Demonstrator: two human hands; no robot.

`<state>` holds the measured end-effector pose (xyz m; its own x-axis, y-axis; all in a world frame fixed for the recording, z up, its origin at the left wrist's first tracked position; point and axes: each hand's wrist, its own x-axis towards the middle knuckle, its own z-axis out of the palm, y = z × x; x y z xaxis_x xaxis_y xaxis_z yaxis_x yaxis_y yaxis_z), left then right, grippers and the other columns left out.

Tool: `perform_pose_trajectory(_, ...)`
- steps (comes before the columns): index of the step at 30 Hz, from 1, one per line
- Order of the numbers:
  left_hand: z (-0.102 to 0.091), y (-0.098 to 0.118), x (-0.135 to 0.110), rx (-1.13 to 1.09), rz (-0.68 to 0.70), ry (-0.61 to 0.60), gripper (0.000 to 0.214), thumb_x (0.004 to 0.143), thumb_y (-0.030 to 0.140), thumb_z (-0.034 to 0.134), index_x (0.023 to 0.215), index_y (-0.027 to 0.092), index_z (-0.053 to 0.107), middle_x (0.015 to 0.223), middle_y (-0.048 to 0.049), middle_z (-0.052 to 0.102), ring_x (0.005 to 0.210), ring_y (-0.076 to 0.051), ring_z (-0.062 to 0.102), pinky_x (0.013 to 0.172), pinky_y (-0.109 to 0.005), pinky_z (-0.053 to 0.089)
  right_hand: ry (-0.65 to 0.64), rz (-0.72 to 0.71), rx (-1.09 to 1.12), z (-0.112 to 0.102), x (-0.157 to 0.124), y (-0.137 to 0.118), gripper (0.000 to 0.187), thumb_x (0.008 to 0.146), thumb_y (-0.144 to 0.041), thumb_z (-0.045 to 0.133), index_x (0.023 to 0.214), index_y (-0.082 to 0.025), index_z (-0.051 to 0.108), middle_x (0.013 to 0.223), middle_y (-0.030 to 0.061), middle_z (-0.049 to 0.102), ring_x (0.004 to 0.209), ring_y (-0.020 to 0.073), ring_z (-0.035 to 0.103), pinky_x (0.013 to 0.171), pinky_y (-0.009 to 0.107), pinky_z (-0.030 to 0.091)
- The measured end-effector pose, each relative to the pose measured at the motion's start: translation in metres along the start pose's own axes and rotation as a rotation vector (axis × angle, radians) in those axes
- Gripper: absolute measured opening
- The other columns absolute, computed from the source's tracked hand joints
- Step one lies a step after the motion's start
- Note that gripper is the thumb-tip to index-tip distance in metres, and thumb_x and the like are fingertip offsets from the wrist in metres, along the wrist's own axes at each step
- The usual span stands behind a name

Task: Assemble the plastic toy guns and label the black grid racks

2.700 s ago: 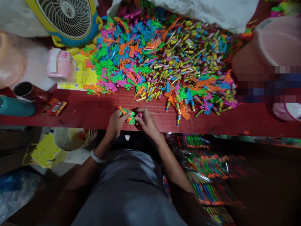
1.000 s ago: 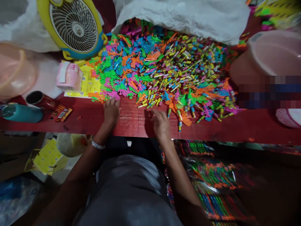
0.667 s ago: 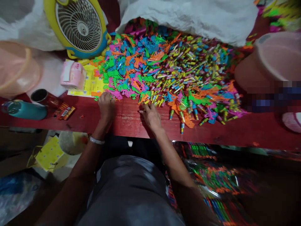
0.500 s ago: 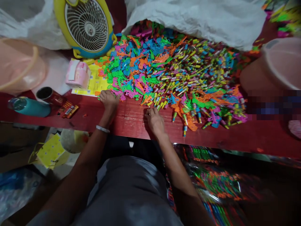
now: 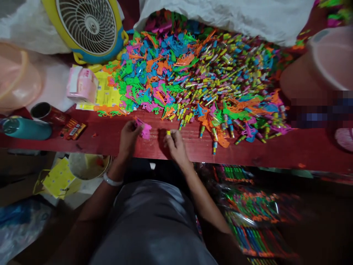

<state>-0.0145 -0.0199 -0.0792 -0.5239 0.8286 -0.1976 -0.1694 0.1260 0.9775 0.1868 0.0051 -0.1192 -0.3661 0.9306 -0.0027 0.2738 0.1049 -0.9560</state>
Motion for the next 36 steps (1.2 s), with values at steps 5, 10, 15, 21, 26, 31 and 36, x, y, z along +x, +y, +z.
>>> perform_pose_trajectory(5,0.024,-0.022,-0.041,0.0,-0.099,-0.104,0.026,0.076,0.04,0.077,0.076,0.019,0.062,0.072,0.0027,0.059,0.069,-0.012,0.053,0.07,-0.026,0.045,-0.115,0.033,0.015,0.016,-0.014,-0.015,0.029,0.103,-0.047,0.043,0.12,-0.024,0.052,0.07,-0.0039,0.06,0.064,0.0166,0.062,0.067,0.03,0.05)
perform_pose_trajectory(10,0.03,-0.02,-0.046,0.095,-0.083,-0.14,0.03,0.078,0.043,0.075,0.072,0.019,0.06,0.069,0.0029,0.056,0.068,-0.013,0.052,0.069,-0.026,0.043,-0.084,0.006,-0.061,-0.001,-0.019,-0.01,0.035,0.103,-0.047,0.046,0.12,-0.022,0.064,0.101,0.0056,0.074,0.091,0.0206,0.07,0.085,0.034,0.056)
perform_pose_trajectory(15,0.035,-0.019,-0.048,-0.002,-0.116,-0.086,0.036,0.069,0.043,0.083,0.075,0.02,0.056,0.073,0.0032,0.058,0.071,-0.013,0.055,0.072,-0.027,0.044,-0.03,-0.075,-0.121,-0.009,-0.018,0.0,0.035,0.1,-0.047,0.053,0.119,-0.024,0.071,0.122,0.0082,0.076,0.113,0.0235,0.07,0.102,0.039,0.054)
perform_pose_trajectory(21,0.038,-0.021,-0.053,0.07,-0.049,-0.052,0.034,0.073,0.039,0.081,0.075,0.02,0.053,0.072,0.0044,0.055,0.07,-0.012,0.052,0.071,-0.026,0.043,-0.02,-0.13,-0.119,-0.002,-0.019,0.0,0.031,0.1,-0.042,0.056,0.118,-0.025,0.073,0.117,0.0074,0.078,0.108,0.0233,0.072,0.098,0.039,0.057)
perform_pose_trajectory(26,0.043,-0.027,-0.054,-0.065,-0.044,-0.032,0.024,0.079,0.033,0.075,0.084,0.02,0.055,0.079,0.0034,0.058,0.072,-0.012,0.054,0.073,-0.027,0.045,0.035,-0.159,-0.126,0.002,-0.019,-0.002,0.029,0.1,-0.041,0.057,0.115,-0.023,0.074,0.115,0.0098,0.078,0.108,0.0242,0.073,0.098,0.04,0.057)
perform_pose_trajectory(31,0.045,-0.034,-0.053,-0.025,-0.035,-0.029,0.024,0.082,0.034,0.073,0.086,0.021,0.054,0.082,0.0027,0.058,0.074,-0.013,0.055,0.075,-0.027,0.047,0.059,-0.092,-0.165,0.0,-0.018,-0.005,0.03,0.1,-0.042,0.056,0.116,-0.025,0.074,0.118,0.0093,0.077,0.11,0.0248,0.072,0.1,0.042,0.056)
perform_pose_trajectory(36,0.044,-0.034,-0.055,0.0,-0.035,-0.011,0.022,0.083,0.032,0.072,0.087,0.021,0.053,0.083,0.0024,0.057,0.076,-0.014,0.055,0.075,-0.027,0.047,0.03,-0.096,-0.174,0.002,-0.019,-0.002,0.029,0.099,-0.041,0.055,0.114,-0.025,0.075,0.116,0.0089,0.078,0.109,0.0247,0.072,0.101,0.042,0.056)
